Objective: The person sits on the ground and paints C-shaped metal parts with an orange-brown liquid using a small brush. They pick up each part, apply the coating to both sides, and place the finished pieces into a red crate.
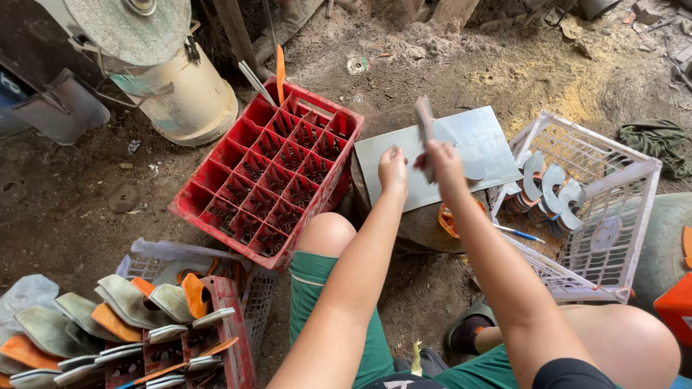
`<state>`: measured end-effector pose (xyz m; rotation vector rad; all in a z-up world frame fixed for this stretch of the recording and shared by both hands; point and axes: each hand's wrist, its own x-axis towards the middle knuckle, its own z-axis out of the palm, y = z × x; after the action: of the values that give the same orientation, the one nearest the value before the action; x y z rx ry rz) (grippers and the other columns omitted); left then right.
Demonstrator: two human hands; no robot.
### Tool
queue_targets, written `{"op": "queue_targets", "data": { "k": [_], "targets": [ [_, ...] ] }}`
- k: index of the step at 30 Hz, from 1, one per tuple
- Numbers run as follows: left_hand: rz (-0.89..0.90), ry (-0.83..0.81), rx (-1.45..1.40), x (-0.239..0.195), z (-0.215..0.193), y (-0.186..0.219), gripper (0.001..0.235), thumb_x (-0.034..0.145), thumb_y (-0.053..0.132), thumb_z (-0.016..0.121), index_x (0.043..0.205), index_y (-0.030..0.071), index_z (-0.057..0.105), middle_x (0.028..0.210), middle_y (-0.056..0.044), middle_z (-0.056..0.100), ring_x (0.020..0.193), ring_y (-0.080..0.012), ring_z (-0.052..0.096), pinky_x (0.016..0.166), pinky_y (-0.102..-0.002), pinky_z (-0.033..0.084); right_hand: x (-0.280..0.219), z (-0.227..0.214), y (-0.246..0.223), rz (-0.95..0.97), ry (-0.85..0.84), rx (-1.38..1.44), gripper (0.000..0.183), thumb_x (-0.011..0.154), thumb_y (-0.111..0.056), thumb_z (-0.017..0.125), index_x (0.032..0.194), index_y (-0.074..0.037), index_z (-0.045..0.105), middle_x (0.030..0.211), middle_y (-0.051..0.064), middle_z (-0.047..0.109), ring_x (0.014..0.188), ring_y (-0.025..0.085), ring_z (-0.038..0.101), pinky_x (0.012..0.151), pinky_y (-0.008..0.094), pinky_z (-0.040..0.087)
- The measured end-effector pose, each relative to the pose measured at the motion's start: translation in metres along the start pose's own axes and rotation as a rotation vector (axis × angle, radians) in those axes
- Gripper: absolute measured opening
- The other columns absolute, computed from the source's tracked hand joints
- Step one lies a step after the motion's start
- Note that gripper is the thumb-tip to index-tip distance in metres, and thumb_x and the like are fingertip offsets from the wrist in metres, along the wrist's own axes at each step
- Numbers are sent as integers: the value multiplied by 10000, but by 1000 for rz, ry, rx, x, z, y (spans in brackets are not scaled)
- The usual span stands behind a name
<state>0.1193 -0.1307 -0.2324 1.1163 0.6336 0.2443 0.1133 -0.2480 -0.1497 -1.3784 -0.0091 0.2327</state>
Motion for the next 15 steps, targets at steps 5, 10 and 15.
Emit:
{"op": "queue_targets", "data": {
  "k": [5, 10, 15],
  "targets": [
    [-290, -107, 6, 17, -25, -12, 471, 993, 435, 617, 1043, -23, 713, 951, -125, 732, 792, -220, 668, 699, -368, 512, -2, 28, 29, 271, 9, -20, 328, 948, -343, 681, 1050, -32, 652, 864, 77, 716, 712, 199, 692, 568, 319, 503],
    [-373, -96, -29, 26, -39, -3, 482, 982, 535, 693, 941, 55, 696, 854, -62, 640, 726, -208, 539, 667, -391, 360, -5, 23, 42, 125, -108, -267, 313, 914, -300, 764, 1018, -12, 701, 874, 51, 711, 744, 131, 651, 590, 255, 462],
    [-392, -134, -52, 26, -48, 4, 362, 874, 452, 771, 939, 97, 747, 898, -8, 702, 815, -169, 662, 812, -469, 385, -6, 18, 44, 146, -63, -421, 365, 866, -312, 841, 997, -2, 703, 853, 29, 681, 661, 93, 538, 523, 258, 385]
  ]
}}
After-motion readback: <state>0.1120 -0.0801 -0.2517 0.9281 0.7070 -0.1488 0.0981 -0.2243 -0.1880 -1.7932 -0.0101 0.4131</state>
